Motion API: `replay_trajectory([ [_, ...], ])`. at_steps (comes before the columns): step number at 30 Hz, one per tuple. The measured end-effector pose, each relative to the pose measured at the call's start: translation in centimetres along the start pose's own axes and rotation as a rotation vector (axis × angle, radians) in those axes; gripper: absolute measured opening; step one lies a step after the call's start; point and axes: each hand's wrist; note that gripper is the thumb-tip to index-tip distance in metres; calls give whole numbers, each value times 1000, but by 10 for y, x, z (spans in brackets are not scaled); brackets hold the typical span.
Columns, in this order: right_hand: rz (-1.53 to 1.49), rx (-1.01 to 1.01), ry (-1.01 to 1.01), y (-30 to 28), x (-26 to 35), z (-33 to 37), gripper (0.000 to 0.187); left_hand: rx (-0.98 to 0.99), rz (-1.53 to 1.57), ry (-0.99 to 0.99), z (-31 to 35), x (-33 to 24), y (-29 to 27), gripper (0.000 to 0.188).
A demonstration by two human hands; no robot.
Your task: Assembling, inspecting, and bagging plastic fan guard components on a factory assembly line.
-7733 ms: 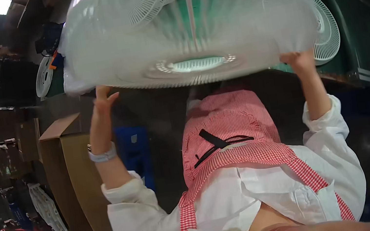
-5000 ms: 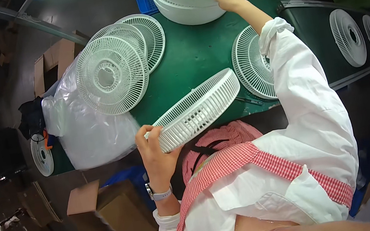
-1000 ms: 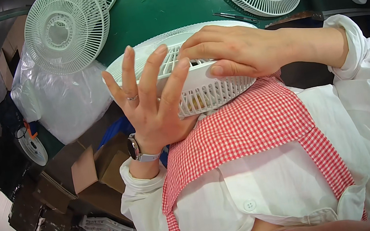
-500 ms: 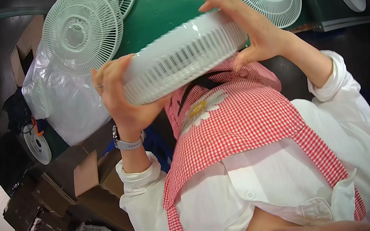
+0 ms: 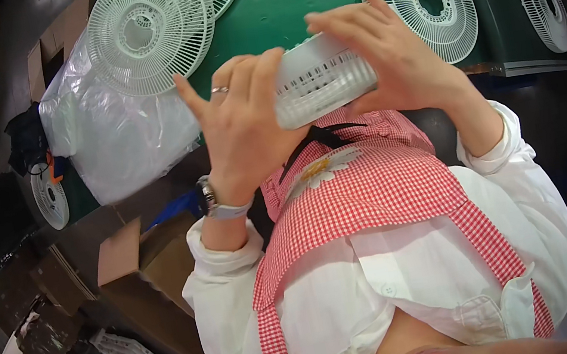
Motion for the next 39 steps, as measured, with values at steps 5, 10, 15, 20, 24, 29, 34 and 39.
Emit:
replay_trajectory([
  [5,-238,6,164,15,-38,28,99,106,23,-149,26,28,-18,80],
  [10,-156,-55,1,27,-21,3,93,162,-101,-239,17,-2,-31,91],
  [15,-175,-105,-57,38,-6,-8,86,74,-76,-131,11,-7,-10,84],
  [20,-141,-106,-94,40,0,-13,82,58,-97,-121,20,-2,-9,82],
  [24,-150,-47,-72,36,3,-14,80,5,-36,-116,26,8,-9,82],
  [29,-279,-141,-201,52,-25,1,81,21,-7,-139,35,26,-15,87],
  [34,-306,-196,-288,58,-24,-5,73,47,-30,-155,41,32,-18,90],
  [39,-289,-223,-283,67,-26,-6,67,-10,10,-121,43,36,-14,88],
])
Point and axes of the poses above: each hand's wrist, its own z-axis away from the middle knuckle, its own y-axis out of the palm, x = y × z, and after that the axes turned 8 degrees about x, right-handed
